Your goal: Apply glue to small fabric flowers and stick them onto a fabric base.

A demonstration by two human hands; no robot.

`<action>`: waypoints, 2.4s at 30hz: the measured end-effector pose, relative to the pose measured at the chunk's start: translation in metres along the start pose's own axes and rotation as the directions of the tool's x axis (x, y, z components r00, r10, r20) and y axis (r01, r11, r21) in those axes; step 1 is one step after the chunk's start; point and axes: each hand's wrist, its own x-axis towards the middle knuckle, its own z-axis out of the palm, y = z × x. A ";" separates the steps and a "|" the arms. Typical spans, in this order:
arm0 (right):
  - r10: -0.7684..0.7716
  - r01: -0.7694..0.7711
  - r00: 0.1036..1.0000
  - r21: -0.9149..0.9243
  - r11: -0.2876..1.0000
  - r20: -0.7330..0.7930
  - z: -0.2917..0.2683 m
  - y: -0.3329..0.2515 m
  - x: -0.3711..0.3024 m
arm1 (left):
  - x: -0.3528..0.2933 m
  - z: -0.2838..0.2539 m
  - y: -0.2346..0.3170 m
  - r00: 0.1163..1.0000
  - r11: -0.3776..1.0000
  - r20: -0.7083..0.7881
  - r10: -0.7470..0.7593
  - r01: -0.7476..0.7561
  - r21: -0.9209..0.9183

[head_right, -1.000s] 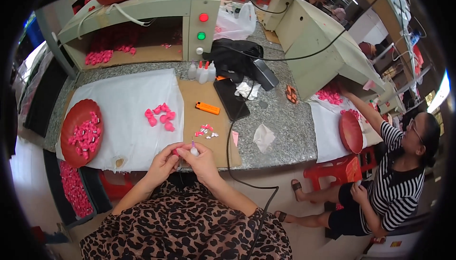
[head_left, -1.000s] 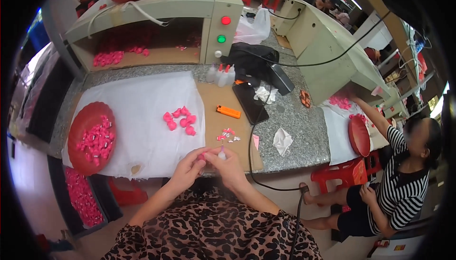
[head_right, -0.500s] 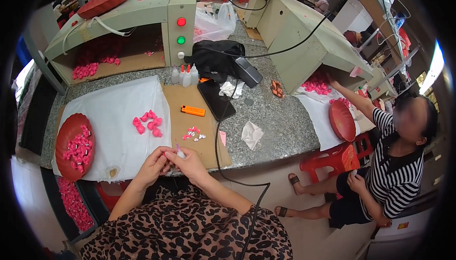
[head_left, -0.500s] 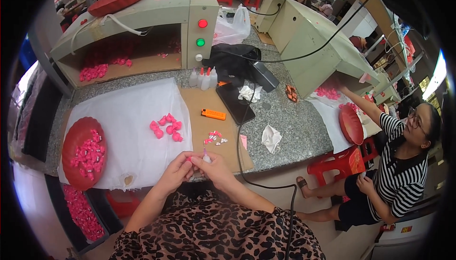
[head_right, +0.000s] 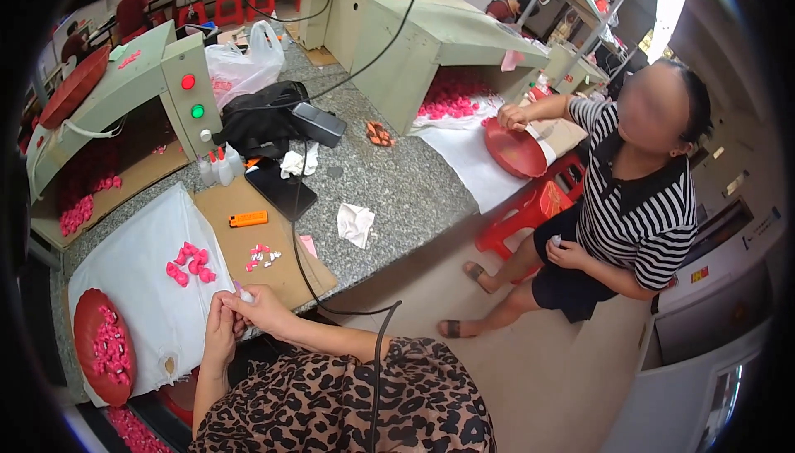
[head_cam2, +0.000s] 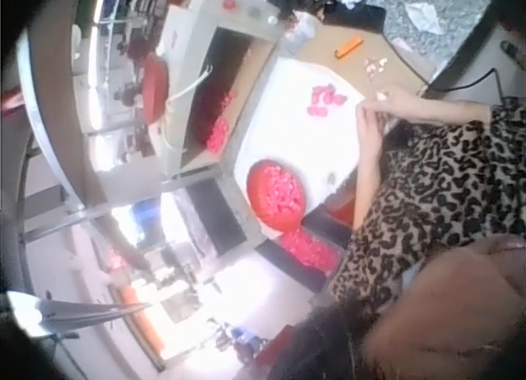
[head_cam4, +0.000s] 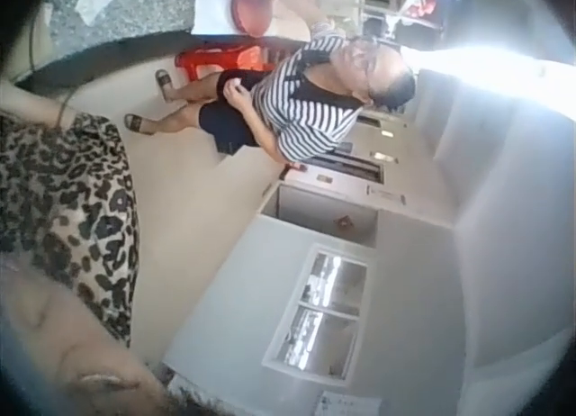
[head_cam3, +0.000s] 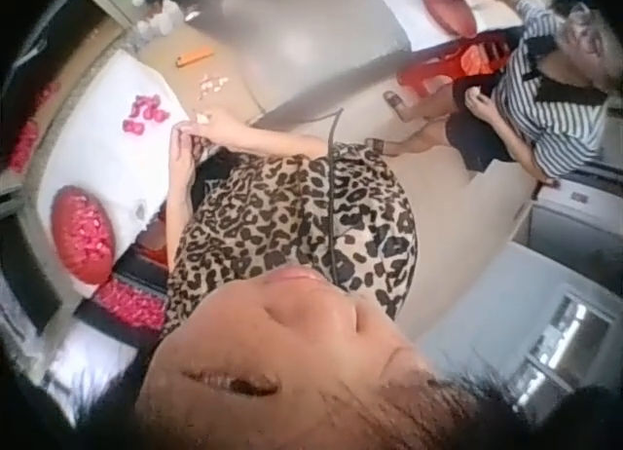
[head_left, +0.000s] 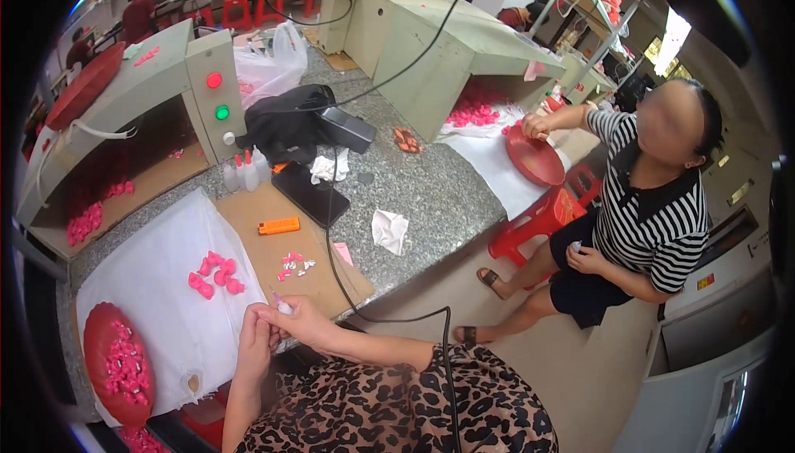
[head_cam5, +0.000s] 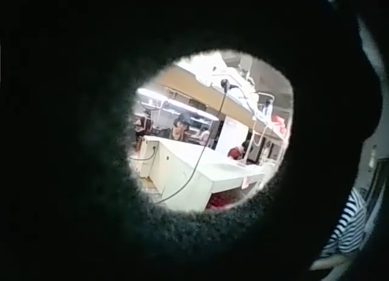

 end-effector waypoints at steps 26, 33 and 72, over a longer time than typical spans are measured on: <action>-0.094 0.090 0.993 -0.064 0.994 -0.067 0.006 0.004 0.000 | 0.000 -0.007 -0.015 0.985 0.983 0.098 0.141 -0.128 -0.134; -0.120 0.110 0.990 -0.121 0.986 -0.072 0.006 0.006 -0.001 | -0.001 -0.007 -0.015 0.985 0.987 0.105 0.133 -0.122 -0.109; -0.064 0.064 0.998 0.014 0.998 -0.020 0.010 0.008 0.002 | -0.003 -0.005 -0.005 0.999 0.999 -0.028 0.033 -0.033 0.025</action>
